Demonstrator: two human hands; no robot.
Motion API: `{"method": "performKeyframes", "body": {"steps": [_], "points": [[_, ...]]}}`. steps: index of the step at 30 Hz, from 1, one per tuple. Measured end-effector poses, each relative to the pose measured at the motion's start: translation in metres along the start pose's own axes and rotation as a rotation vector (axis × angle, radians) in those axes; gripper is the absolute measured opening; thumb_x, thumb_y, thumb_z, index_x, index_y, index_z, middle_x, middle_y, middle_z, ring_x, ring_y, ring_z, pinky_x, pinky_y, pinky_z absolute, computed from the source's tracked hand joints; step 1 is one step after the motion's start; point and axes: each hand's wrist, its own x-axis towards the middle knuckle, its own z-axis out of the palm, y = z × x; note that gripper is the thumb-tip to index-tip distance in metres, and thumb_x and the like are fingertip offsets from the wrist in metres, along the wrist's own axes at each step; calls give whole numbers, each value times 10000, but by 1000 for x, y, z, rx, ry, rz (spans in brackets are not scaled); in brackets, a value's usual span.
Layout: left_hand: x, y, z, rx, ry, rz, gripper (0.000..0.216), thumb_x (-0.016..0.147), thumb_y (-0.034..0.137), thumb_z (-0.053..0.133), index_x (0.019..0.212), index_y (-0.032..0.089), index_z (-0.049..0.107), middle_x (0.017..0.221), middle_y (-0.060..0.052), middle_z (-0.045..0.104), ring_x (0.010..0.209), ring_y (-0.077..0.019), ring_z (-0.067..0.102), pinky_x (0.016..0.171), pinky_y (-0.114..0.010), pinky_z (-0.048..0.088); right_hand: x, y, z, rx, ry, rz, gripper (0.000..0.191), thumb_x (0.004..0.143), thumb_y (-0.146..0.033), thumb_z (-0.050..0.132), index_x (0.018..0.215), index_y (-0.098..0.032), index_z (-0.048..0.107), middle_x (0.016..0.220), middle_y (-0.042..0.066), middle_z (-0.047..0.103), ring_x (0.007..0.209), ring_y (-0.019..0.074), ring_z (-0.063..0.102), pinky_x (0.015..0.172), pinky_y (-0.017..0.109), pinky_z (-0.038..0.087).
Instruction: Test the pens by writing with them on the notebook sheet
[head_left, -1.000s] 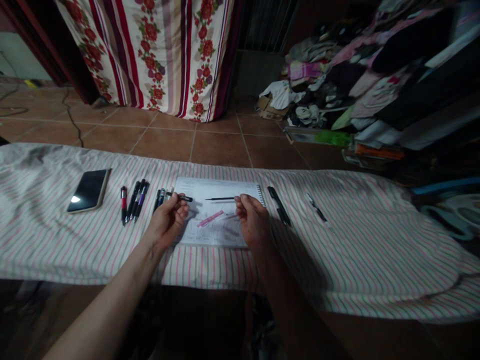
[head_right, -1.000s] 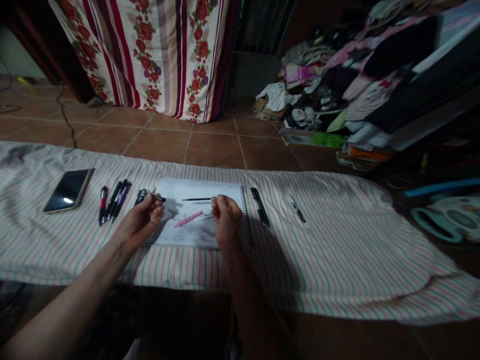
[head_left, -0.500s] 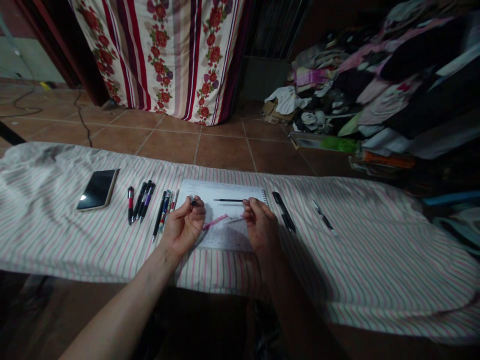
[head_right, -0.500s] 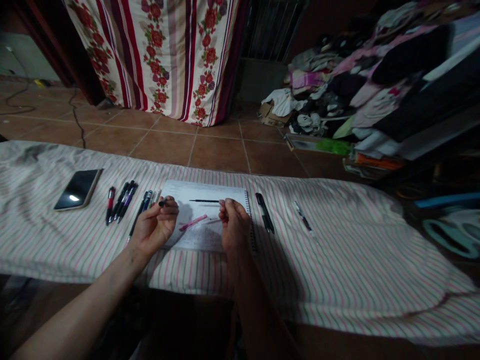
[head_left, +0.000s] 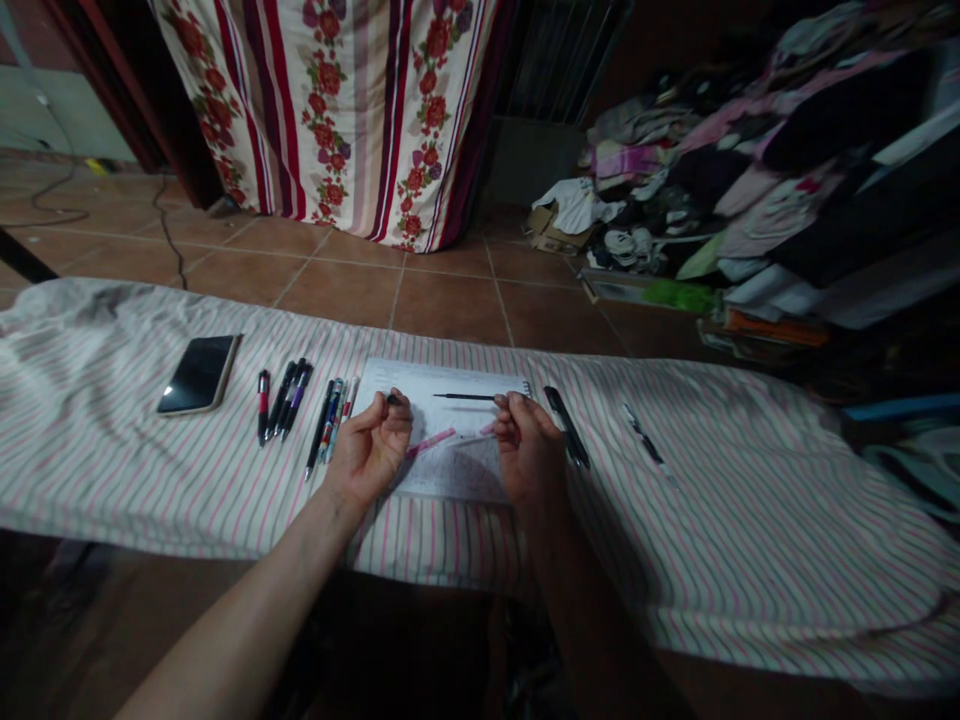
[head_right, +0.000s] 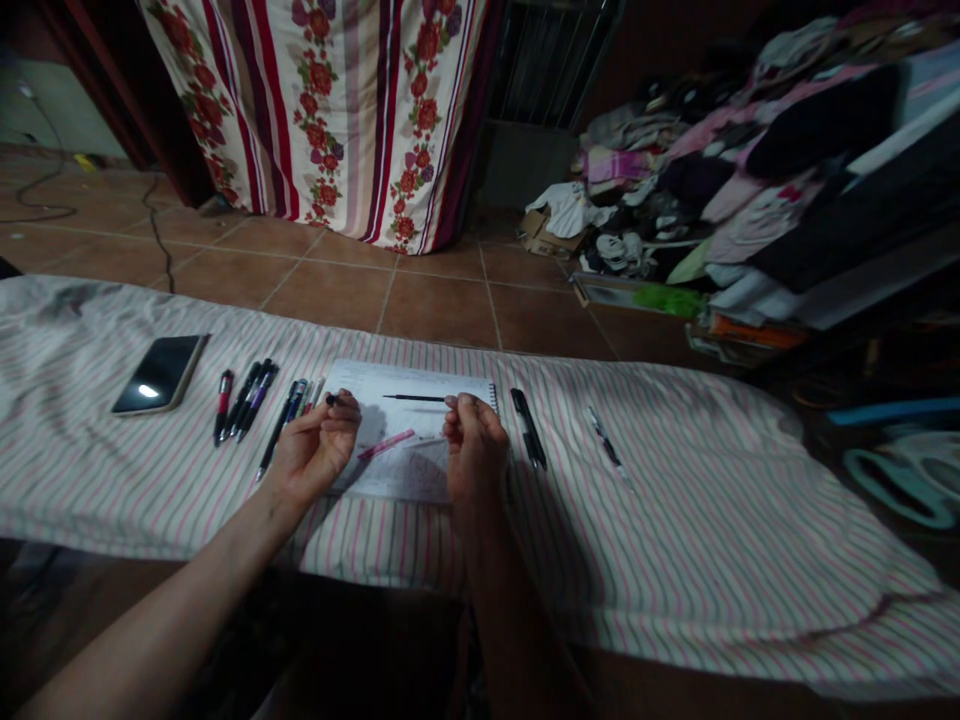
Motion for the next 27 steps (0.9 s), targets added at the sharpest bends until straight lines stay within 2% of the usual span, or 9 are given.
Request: {"method": "performKeyframes", "body": {"steps": [15, 22, 27], "points": [[2, -3, 1, -109, -23, -28, 257, 912, 126, 290, 824, 67, 524, 725, -68, 529, 572, -46, 523, 468, -97, 467, -3, -7, 2, 11, -82, -45, 208, 610, -287, 716, 748, -171, 612, 732, -25, 611, 524, 22, 487, 416, 107, 393], [2, 0, 1, -49, -9, 42, 251, 894, 77, 295, 845, 76, 541, 739, -68, 530, 577, -52, 534, 452, -119, 479, -5, -8, 2, -49, -62, -49, 212, 615, -274, 697, 787, -179, 619, 786, -15, 637, 524, 30, 511, 423, 113, 427], [4, 1, 1, -86, -14, 29, 261, 906, 107, 288, 824, 69, 533, 724, -69, 531, 582, -52, 539, 466, -114, 487, -5, -9, 3, -42, -51, -36, 221, 616, -267, 698, 805, -179, 625, 795, -16, 653, 531, 25, 531, 443, 102, 441]]}}
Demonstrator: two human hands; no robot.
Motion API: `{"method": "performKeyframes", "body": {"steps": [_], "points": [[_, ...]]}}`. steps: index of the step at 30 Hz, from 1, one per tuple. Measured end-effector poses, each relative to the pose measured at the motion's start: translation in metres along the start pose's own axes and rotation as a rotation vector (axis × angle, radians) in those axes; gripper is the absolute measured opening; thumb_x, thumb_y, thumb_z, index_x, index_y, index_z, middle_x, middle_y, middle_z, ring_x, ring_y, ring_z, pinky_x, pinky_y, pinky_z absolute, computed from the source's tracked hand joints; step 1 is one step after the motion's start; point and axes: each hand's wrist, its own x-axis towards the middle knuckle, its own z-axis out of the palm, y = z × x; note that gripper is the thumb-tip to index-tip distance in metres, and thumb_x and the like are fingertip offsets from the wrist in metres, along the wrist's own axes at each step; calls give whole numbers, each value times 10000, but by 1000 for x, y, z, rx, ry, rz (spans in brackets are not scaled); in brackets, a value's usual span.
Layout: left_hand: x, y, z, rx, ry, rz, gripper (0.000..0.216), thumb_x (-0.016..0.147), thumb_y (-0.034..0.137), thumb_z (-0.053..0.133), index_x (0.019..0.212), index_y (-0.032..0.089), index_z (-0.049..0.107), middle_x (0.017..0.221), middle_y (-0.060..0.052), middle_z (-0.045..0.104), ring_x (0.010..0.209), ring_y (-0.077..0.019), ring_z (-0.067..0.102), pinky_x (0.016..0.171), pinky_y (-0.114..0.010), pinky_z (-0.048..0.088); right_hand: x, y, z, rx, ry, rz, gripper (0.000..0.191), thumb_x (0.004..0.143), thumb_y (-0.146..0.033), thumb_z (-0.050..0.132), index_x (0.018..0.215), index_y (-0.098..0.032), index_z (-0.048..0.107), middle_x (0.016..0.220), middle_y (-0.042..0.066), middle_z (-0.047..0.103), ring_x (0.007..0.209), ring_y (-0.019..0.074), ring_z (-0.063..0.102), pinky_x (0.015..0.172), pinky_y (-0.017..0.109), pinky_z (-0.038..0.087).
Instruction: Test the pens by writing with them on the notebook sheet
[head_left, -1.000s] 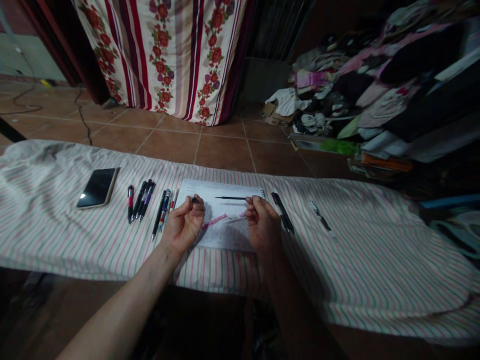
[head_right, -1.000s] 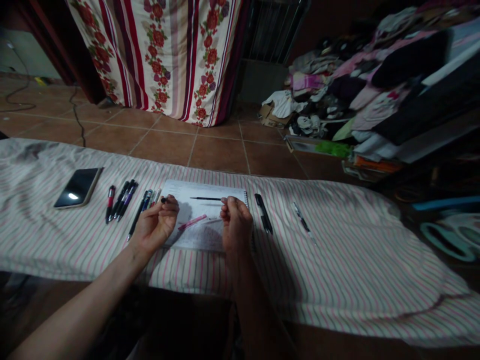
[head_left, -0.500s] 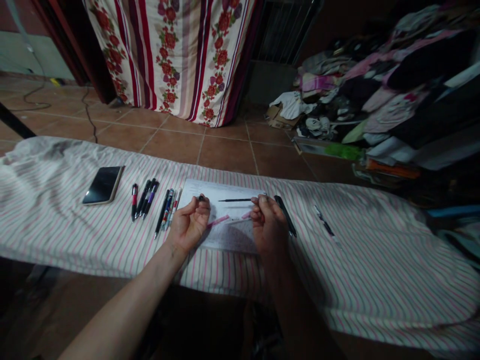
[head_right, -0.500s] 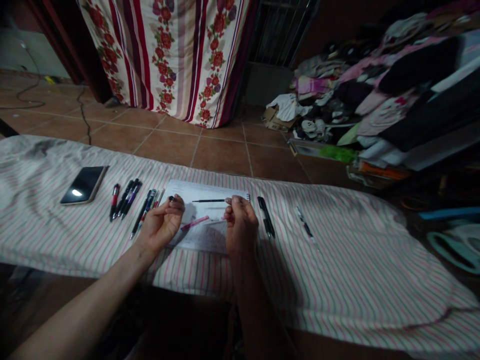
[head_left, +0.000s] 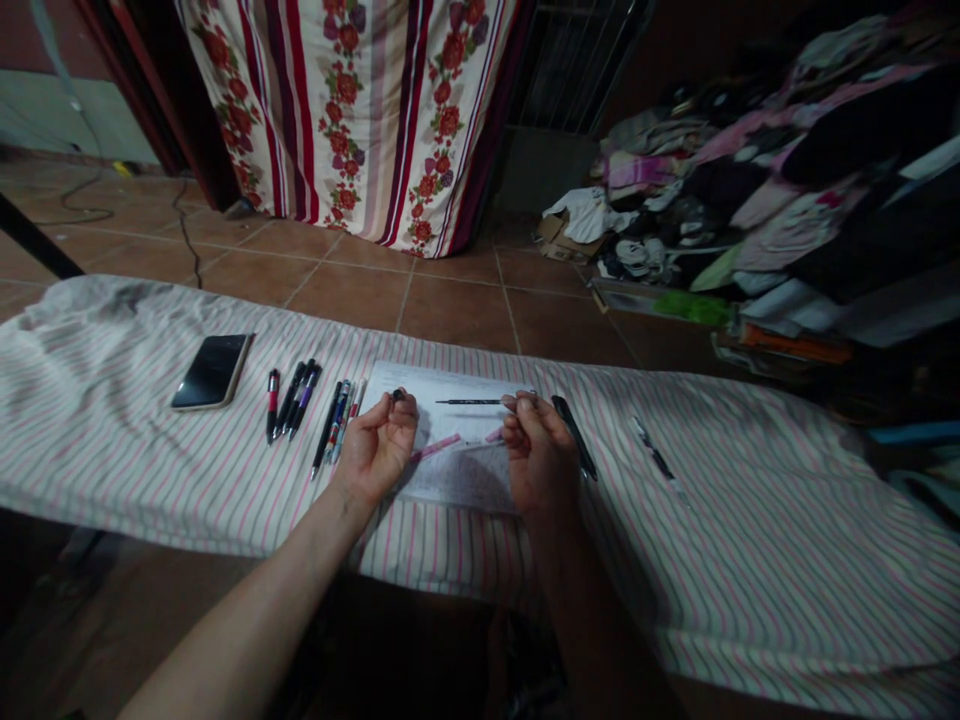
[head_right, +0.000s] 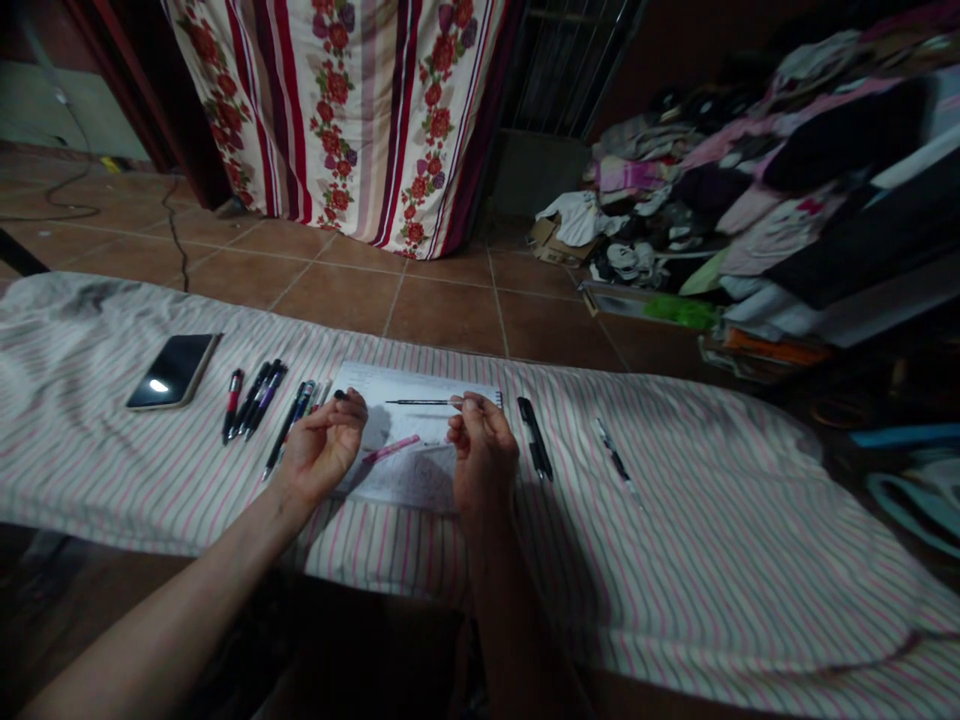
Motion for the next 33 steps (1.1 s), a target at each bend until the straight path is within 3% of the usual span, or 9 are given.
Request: {"method": "performKeyframes", "body": {"steps": [14, 17, 24, 33], "points": [[3, 0, -1, 64, 30, 46, 268, 899, 108, 310, 754, 88, 534, 696, -63, 535, 583, -55, 544, 463, -117, 479, 0, -1, -2, -14, 13, -13, 210, 641, -262, 686, 828, -182, 634, 812, 0, 658, 666, 70, 620, 496, 116, 477], [4, 0, -2, 44, 24, 51, 263, 901, 111, 308, 760, 91, 529, 696, -64, 537, 590, -61, 551, 469, -122, 485, -6, -9, 2, -92, 52, -119, 171, 679, -271, 646, 818, -172, 632, 797, 4, 653, 646, 72, 610, 477, 126, 458], [5, -4, -3, 32, 22, 4, 273, 904, 120, 308, 744, 87, 527, 695, -62, 535, 590, -59, 554, 476, -118, 485, -47, -36, 20, -362, 66, -603, 65, 785, -212, 564, 783, -191, 626, 727, -11, 648, 546, 78, 571, 522, 210, 461], [2, -10, -5, 24, -11, -25, 268, 914, 141, 303, 801, 61, 532, 720, -77, 546, 578, -56, 547, 461, -107, 473, -75, -41, 16, -535, -144, -646, 124, 804, -155, 551, 856, -224, 638, 753, -11, 673, 572, 104, 622, 514, 225, 507]]}}
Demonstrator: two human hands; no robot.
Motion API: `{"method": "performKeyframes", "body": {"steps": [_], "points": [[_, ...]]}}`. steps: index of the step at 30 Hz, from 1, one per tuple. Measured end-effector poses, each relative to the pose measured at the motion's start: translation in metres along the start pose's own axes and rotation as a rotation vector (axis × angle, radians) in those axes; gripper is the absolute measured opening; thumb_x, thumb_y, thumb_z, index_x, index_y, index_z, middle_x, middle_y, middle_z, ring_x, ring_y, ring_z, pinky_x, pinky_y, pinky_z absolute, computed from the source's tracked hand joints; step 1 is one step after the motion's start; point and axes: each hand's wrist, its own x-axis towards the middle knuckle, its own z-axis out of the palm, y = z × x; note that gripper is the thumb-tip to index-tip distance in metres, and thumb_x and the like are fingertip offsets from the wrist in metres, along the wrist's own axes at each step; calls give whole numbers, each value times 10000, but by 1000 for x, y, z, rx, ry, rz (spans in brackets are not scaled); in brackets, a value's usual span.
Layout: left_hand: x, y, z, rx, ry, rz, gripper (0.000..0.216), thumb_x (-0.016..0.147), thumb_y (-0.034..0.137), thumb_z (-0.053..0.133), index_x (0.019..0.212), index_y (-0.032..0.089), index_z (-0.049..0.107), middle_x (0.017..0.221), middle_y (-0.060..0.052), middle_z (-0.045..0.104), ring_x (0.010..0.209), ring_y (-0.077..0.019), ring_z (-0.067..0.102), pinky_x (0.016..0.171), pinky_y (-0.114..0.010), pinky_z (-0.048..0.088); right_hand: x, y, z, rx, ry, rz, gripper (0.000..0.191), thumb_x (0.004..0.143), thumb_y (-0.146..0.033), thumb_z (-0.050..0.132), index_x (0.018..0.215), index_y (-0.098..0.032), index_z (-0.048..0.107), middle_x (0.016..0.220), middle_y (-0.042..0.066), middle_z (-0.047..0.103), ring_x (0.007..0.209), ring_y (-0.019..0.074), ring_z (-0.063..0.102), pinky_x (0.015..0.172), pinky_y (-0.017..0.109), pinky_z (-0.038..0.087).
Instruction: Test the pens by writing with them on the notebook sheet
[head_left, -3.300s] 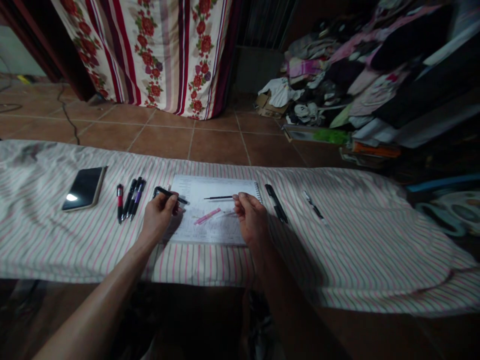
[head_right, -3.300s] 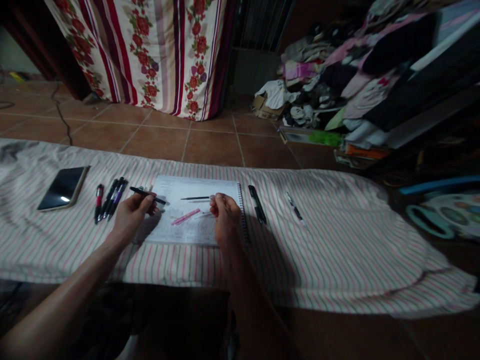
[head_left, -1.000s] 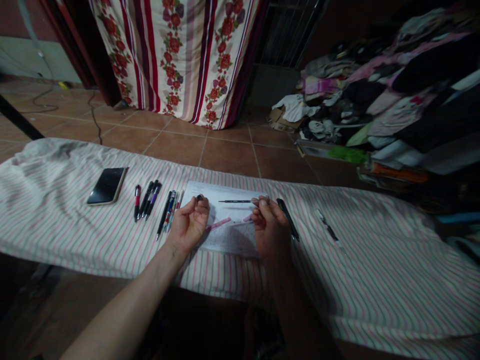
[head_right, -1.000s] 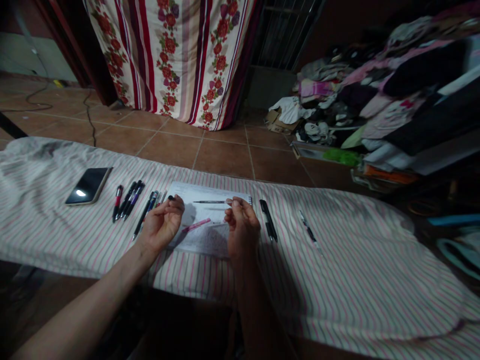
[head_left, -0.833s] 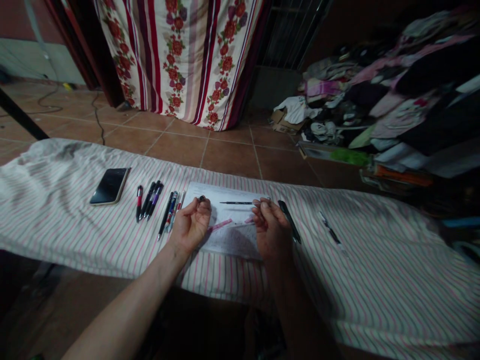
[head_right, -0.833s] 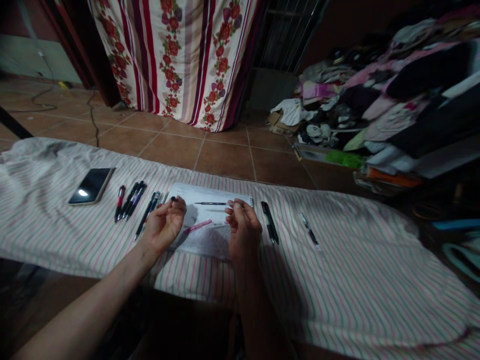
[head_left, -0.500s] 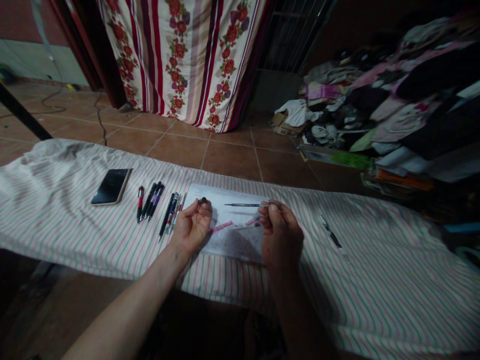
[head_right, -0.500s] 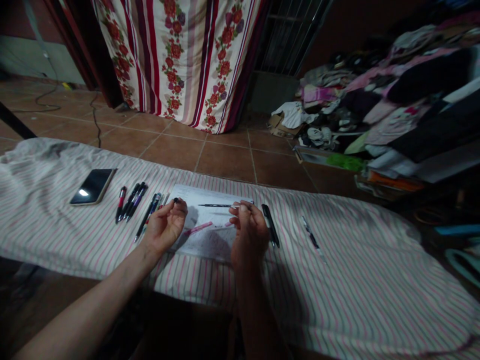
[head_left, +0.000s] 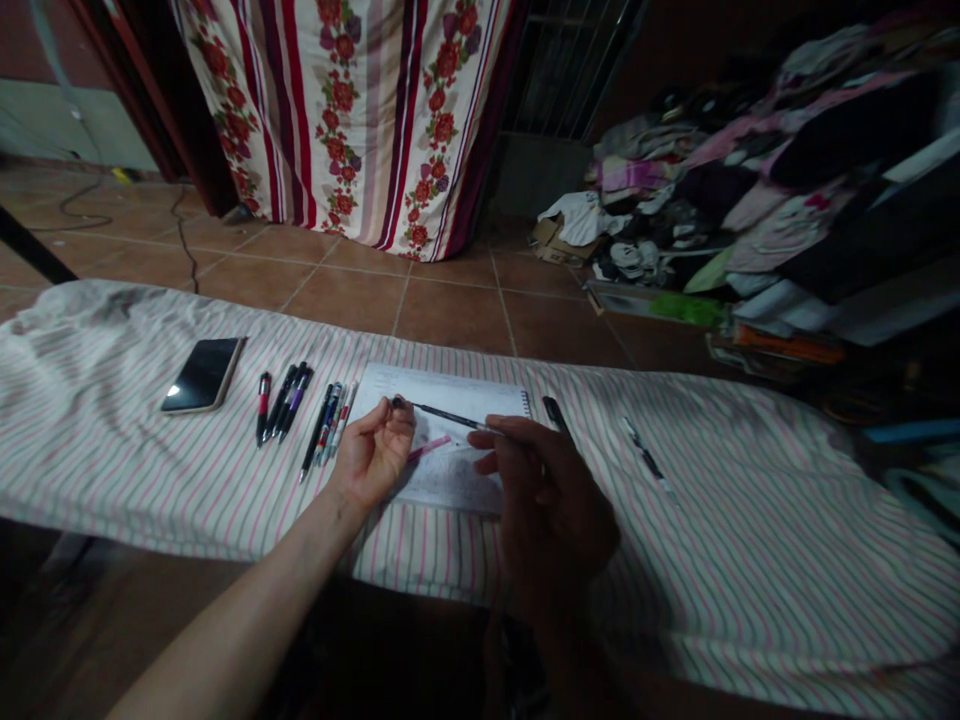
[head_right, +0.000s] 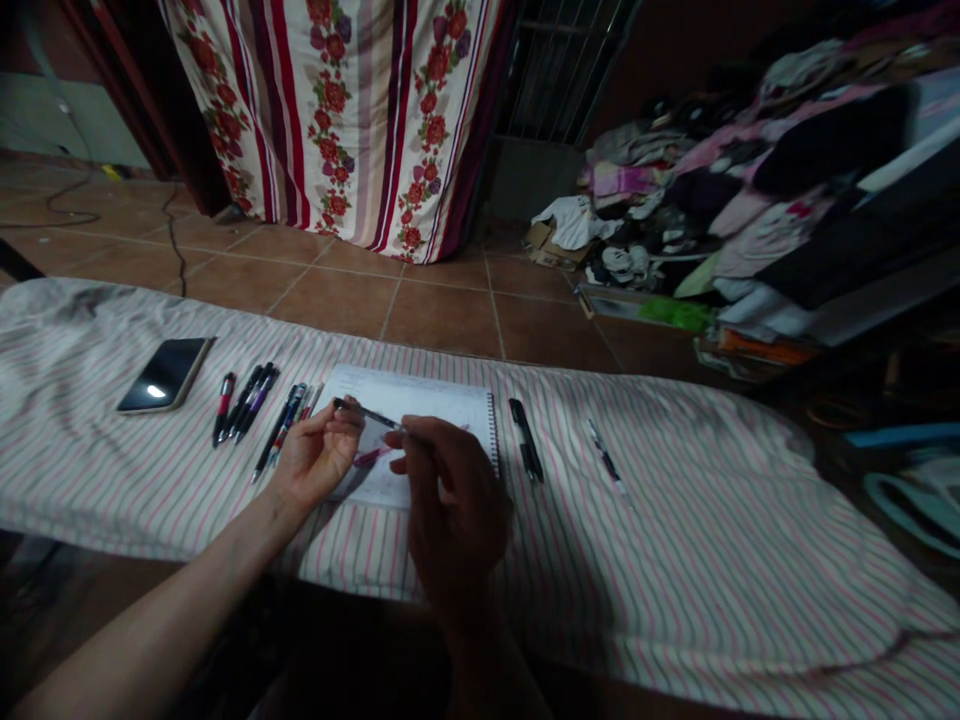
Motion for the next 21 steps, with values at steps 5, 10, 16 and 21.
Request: {"method": "performKeyframes", "body": {"steps": [5, 10, 16, 21], "points": [[2, -3, -3, 7, 6, 15, 275, 915, 123, 294, 785, 56, 528, 717, -79, 563, 567, -55, 552, 469, -110, 476, -4, 11, -6, -57, -146, -166, 162, 806, -137, 552, 937, -202, 621, 842, 10, 685, 627, 108, 650, 534, 225, 544], [3, -4, -5, 27, -6, 1, 270, 914, 125, 294, 790, 56, 524, 723, -80, 563, 565, -58, 553, 477, -119, 480, -4, 19, -5, -114, -183, -274, 194, 814, -128, 542, 976, -211, 610, 899, 18, 688, 759, 139, 674, 645, 270, 580], [1, -6, -1, 46, 31, 33, 280, 915, 128, 295, 762, 62, 520, 715, -79, 561, 551, -54, 549, 467, -110, 469, -3, 17, -3, -244, -206, -459, 211, 818, -111, 539, 997, -201, 604, 933, 28, 687, 847, 136, 661, 745, 266, 572], [-2, -8, 7, 54, 96, 28, 306, 921, 143, 292, 748, 62, 531, 673, -68, 566, 510, -46, 540, 460, -113, 464, -4, 15, -3, -357, -249, -616, 232, 819, -70, 517, 1016, -168, 591, 948, 53, 693, 904, 129, 645, 817, 247, 535]]}}
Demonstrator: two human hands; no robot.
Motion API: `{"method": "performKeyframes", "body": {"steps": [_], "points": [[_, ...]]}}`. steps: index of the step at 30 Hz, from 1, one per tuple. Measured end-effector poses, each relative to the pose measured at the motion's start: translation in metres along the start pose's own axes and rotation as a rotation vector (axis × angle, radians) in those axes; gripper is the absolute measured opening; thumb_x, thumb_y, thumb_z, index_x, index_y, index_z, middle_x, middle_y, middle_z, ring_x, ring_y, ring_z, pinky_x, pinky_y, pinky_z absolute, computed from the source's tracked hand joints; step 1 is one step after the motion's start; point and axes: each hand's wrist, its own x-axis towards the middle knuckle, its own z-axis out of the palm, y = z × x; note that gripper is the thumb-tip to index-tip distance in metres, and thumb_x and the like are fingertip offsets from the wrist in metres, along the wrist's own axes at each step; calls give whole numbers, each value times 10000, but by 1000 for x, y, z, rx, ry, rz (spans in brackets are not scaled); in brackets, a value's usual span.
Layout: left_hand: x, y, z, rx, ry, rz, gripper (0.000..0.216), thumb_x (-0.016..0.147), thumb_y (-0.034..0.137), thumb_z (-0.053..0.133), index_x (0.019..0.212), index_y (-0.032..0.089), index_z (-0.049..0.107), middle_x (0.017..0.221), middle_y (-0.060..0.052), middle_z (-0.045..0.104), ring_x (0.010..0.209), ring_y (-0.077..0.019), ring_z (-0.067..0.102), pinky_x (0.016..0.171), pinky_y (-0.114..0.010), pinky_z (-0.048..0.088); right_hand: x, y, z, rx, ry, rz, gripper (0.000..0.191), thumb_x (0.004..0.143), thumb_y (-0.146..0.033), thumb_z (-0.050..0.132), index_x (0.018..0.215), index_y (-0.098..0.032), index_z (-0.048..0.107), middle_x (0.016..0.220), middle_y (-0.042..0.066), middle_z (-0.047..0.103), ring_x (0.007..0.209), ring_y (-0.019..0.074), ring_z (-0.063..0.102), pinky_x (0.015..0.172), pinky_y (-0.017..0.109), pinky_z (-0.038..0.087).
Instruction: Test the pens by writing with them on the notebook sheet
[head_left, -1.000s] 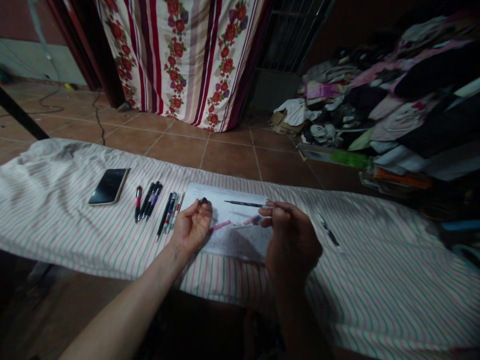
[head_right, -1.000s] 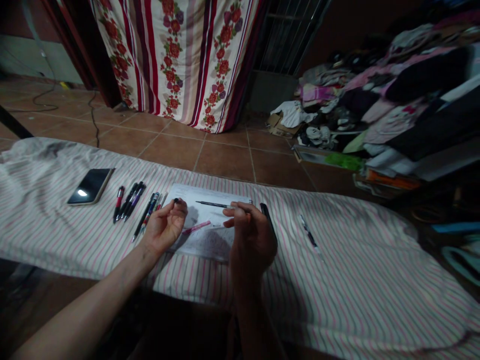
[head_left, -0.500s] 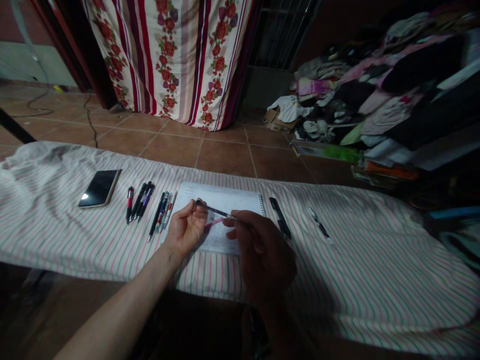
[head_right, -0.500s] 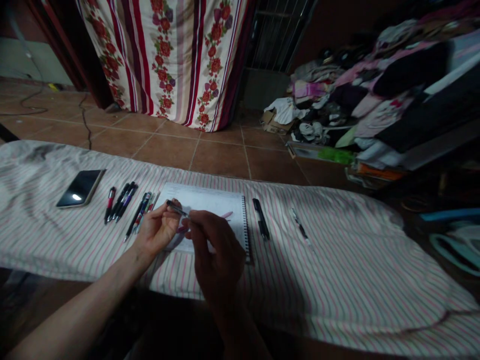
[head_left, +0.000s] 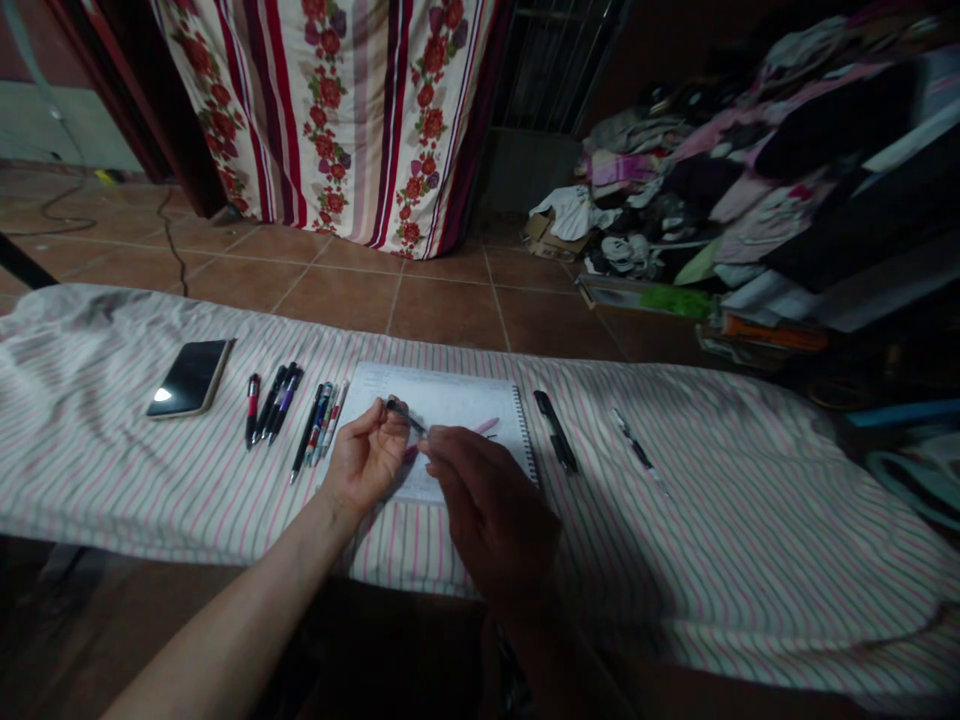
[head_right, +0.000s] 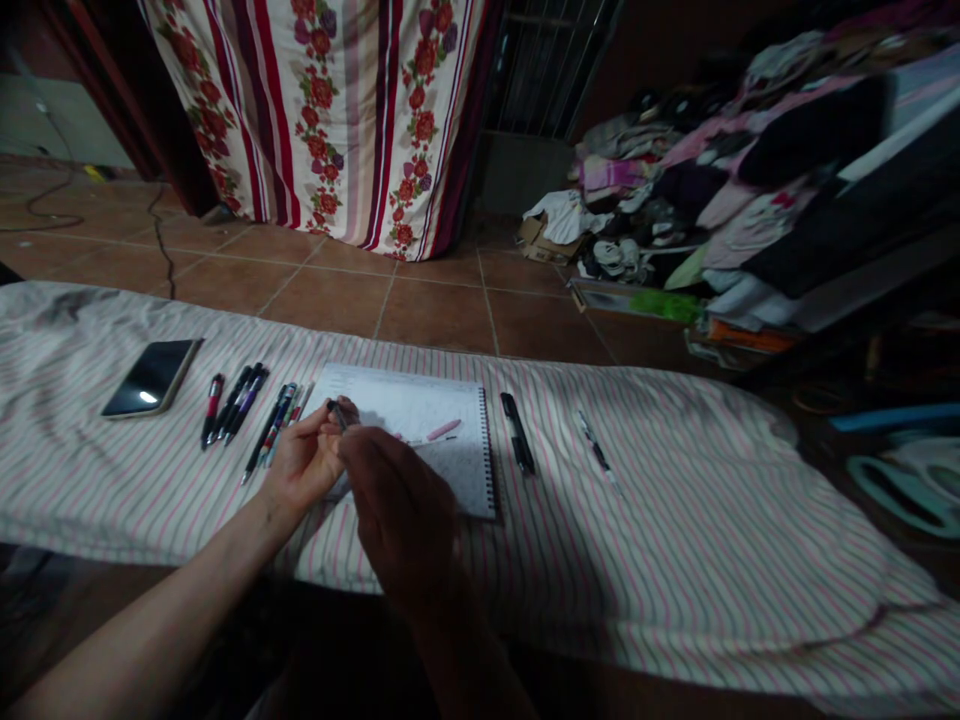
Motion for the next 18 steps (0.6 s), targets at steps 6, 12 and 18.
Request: {"method": "performKeyframes", "body": {"steps": [6, 12, 18], "points": [[-1, 0, 2, 18, 37, 19, 311, 920, 136, 291, 736, 65, 532, 679, -73, 583, 494, -41, 544, 465, -112, 468, -1, 0, 2, -41, -21, -55, 230, 816, -51, 505, 1014, -138, 583, 954, 64, 690, 924, 123, 633, 845, 223, 506], [-1, 0, 3, 39, 36, 18, 318, 925, 150, 285, 736, 68, 527, 653, -62, 575, 496, -51, 556, 449, -118, 460, 3, 0, 2, -30, -10, -38, 206, 812, -49, 509, 984, -131, 590, 930, 65, 690, 898, 122, 638, 836, 209, 503], [0, 0, 2, 41, 19, 32, 317, 924, 141, 279, 740, 71, 528, 676, -67, 576, 536, -60, 576, 448, -114, 460, 2, 1, 1, 0, 10, -5, 180, 832, -87, 502, 980, -144, 588, 917, 59, 692, 887, 125, 641, 817, 221, 519]]}}
